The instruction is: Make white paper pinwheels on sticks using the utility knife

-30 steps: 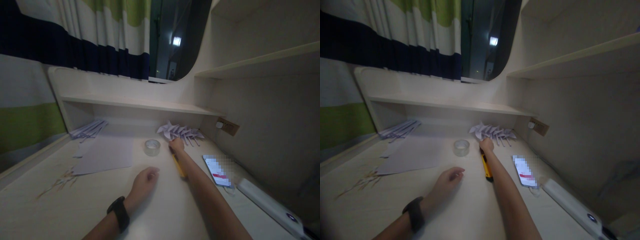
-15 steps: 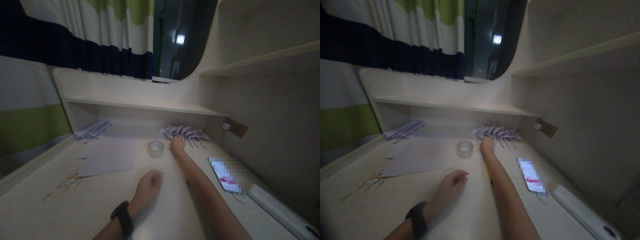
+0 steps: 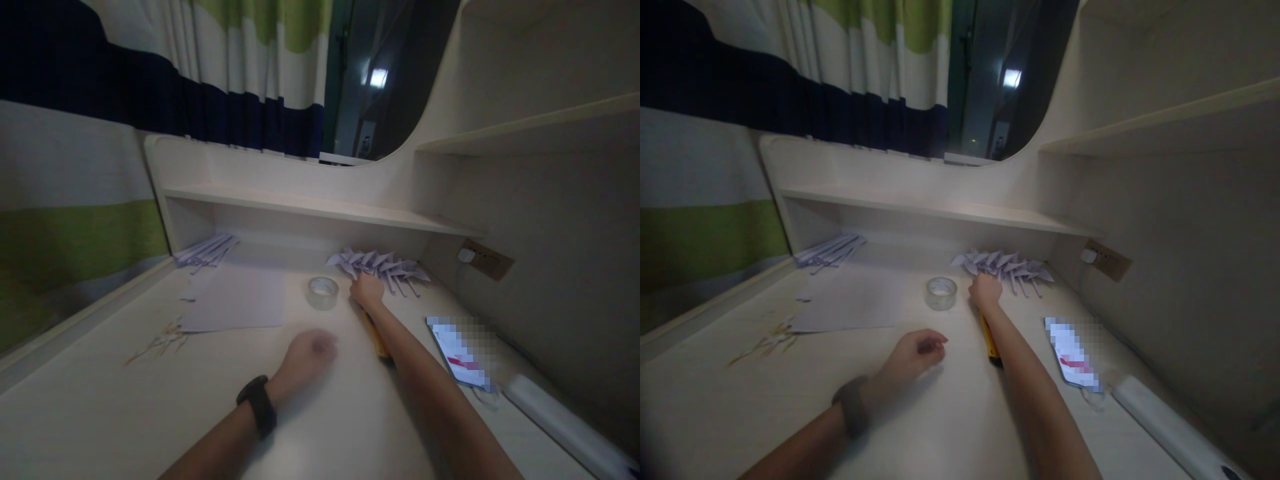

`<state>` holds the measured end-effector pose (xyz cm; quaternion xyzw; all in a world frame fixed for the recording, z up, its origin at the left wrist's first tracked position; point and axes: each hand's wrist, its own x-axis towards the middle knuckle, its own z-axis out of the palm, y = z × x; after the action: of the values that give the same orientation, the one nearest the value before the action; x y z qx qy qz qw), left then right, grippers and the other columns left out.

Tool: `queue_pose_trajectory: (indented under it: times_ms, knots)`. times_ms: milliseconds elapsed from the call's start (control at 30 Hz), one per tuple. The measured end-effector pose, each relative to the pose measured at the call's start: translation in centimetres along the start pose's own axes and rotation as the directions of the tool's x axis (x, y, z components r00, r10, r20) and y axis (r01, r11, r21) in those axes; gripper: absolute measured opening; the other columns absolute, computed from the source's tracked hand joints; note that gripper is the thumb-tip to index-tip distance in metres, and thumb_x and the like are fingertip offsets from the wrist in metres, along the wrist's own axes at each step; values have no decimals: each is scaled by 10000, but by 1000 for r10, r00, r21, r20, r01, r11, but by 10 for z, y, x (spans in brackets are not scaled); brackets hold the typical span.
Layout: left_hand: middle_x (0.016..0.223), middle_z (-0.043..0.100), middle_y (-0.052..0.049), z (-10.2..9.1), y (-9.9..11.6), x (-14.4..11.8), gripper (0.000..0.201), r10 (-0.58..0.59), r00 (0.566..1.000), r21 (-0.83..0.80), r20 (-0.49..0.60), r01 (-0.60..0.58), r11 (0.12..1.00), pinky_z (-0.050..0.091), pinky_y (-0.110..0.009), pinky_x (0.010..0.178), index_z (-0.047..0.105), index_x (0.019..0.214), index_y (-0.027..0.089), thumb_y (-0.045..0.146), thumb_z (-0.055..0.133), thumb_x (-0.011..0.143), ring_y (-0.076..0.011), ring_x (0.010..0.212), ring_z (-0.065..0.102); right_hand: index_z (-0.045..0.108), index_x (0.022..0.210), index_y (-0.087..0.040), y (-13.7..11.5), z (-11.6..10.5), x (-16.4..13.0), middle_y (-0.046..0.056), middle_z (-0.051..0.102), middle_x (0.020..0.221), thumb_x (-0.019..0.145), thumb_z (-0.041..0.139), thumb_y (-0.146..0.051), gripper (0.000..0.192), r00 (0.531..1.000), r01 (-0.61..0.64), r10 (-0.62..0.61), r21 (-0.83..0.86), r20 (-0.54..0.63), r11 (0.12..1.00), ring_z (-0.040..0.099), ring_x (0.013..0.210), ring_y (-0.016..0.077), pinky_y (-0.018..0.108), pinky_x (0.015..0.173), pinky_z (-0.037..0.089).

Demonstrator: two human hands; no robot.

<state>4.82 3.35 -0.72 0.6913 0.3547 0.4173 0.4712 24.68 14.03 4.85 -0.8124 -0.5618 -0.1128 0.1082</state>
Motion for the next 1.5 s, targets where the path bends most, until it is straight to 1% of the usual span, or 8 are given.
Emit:
queue_pose_trajectory:
  times_ms: [100,200,333,467,667,1067,1300,1500]
  knots:
    - [844,703,-69,-26,25,3,232,90,987,264,130,-122,957,466,-274,671,706,893,164,325,638,740,-181,720,625,674,990,-155,13,-11,-31,166,690,972,877,476,-378,319,998,54,-54,-7,12,999,651,934,275,339,765,468]
    - [937,700,-61,-71,37,4,252,157,966,575,204,-248,780,463,-294,781,701,896,181,374,557,822,-188,830,632,649,987,-163,32,-21,-70,148,686,929,884,441,-445,365,990,138,-137,-28,40,990,652,890,283,358,745,460]
    - [1178,635,-100,-132,17,0,405,158,977,854,140,-200,480,388,-374,971,638,1118,178,453,512,849,-257,1108,556,628,989,-166,52,-30,-112,144,668,939,896,379,-509,434,985,163,-162,-21,61,986,646,856,275,351,719,450]
    - [1358,499,-138,-163,-7,-4,586,78,993,939,84,-105,326,317,-396,1047,536,1277,145,526,485,835,-285,1261,438,618,1005,-153,57,-30,-125,141,662,942,879,428,-430,359,984,170,-169,-17,64,985,648,827,273,337,679,451]
    - [1373,485,-129,-168,-19,1,678,-36,998,943,57,-42,331,342,-384,1024,526,1295,162,621,459,801,-286,1251,454,641,962,-129,68,-23,-116,156,668,910,879,409,-342,326,989,128,-125,-30,73,991,651,837,279,336,683,450]
    - [1211,629,-52,-163,-12,-3,405,7,998,944,61,-60,324,408,-316,909,653,1101,274,535,482,841,-237,1111,563,640,997,-149,79,-23,-113,150,664,934,912,344,-402,399,992,123,-125,-102,-6,987,644,856,279,345,687,446]
    - [925,700,-91,-148,4,-6,286,9,993,974,118,-118,194,440,-295,776,674,860,202,339,429,910,-212,891,638,645,985,-164,76,-24,-113,129,665,936,921,343,-376,374,986,162,-166,-120,-27,980,640,848,251,320,685,435]
    - [891,688,-134,-136,9,-9,229,51,996,990,77,-82,112,451,-305,738,625,972,142,149,417,875,-220,816,653,650,977,-163,72,-26,-116,119,670,935,919,353,-339,350,978,201,-207,-113,-43,973,642,845,241,300,675,434]
